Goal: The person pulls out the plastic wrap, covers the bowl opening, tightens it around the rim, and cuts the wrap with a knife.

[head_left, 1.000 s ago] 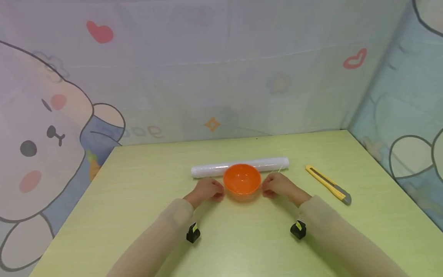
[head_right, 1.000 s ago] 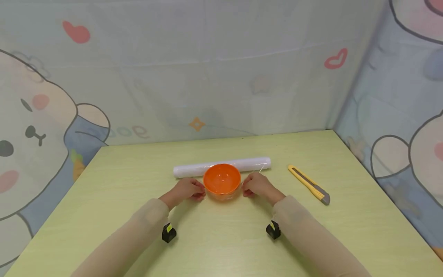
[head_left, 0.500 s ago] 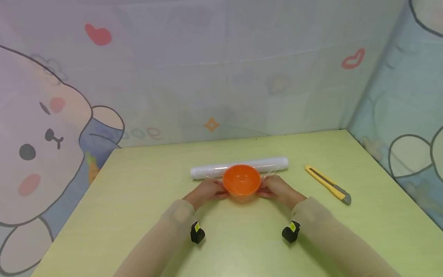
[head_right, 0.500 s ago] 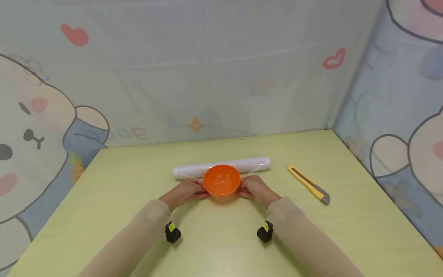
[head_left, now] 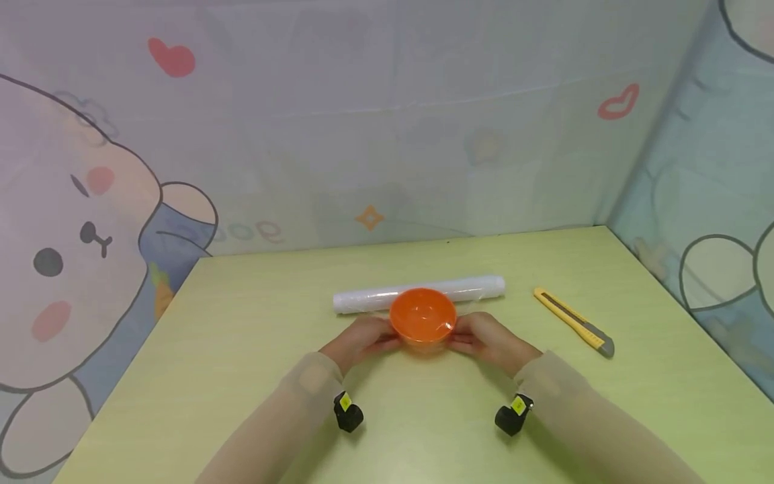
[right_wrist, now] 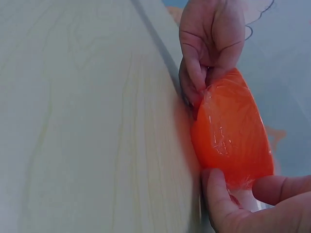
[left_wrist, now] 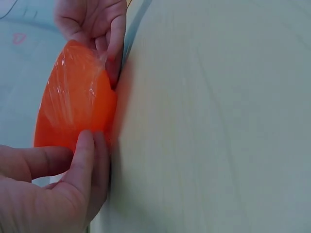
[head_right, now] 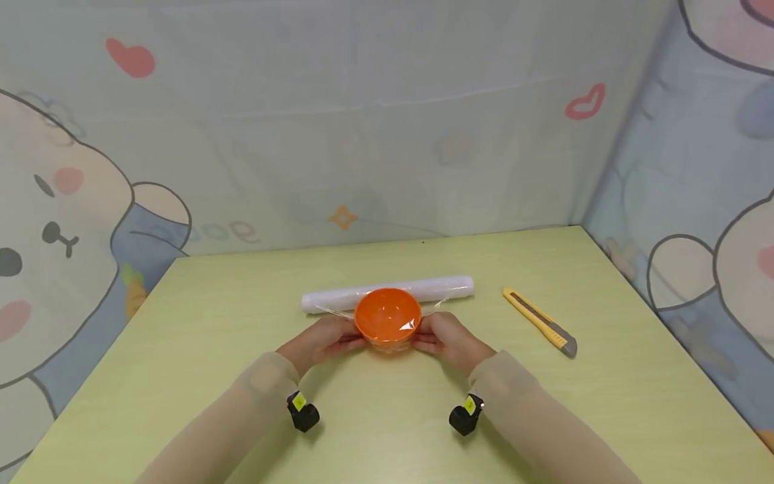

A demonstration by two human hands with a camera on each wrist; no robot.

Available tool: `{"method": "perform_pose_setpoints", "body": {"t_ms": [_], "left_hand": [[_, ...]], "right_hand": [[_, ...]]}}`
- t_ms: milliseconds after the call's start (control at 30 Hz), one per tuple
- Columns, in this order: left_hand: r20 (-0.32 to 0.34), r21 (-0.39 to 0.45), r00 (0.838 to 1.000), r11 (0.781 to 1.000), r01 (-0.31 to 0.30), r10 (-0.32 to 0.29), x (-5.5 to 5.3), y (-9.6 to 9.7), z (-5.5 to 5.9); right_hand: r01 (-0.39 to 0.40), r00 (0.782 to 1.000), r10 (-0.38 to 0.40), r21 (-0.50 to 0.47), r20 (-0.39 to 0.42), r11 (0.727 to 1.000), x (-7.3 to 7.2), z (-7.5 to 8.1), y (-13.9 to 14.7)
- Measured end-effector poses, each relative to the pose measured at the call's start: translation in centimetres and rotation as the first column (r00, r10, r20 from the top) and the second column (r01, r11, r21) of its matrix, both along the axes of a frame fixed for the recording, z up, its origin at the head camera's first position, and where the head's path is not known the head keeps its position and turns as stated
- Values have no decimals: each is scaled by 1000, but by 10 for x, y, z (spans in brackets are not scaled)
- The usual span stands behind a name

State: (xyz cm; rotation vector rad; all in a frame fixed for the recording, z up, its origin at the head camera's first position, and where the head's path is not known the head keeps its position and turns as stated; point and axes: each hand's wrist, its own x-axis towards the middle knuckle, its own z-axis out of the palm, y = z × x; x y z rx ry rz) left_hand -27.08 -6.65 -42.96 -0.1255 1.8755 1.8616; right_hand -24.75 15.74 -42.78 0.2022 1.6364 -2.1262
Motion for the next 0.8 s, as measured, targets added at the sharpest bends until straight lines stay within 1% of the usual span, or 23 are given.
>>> {"method": "perform_pose_setpoints", "body": {"t_ms": [133,233,333,433,467,533,633,667,733,800], "left_hand": [[-17,-1,1000,1000,1,-1,4,1,1],[-20,-8,1000,1000,-8,7,5,0,1],[-20,-40,1000,999,15,-16,6,-4,3],[-27,-98,998,994,46,-49,8,-10,5],[-29,-116,998,992,48,-52,8,-12,5],[-38,-150,998,988,40,-46,9,-14,6],[-56,-187,998,982,31,-42,11,-16,5],[-53,-193,997,980,40,-51,12,-17,4],[-53,-194,994,978,81,-93,14,-16,3],[-40,-185,989,974,132,-142,16,-14,3]], "right_hand": [[-6,1000,6,-40,0,999,4,2,6],[8,1000,-8,-54,7,999,5,2,9],[7,1000,-6,-73,17,997,5,2,13],[-2,999,5,-81,36,997,6,2,19],[-6,999,8,-74,38,997,7,2,21],[-13,999,14,-34,32,999,10,3,25],[-30,999,31,87,-8,996,14,5,27],[-43,999,46,131,-21,990,16,6,26],[-80,995,89,193,-35,978,18,7,22],[-122,990,133,217,-38,968,20,6,16]]}}
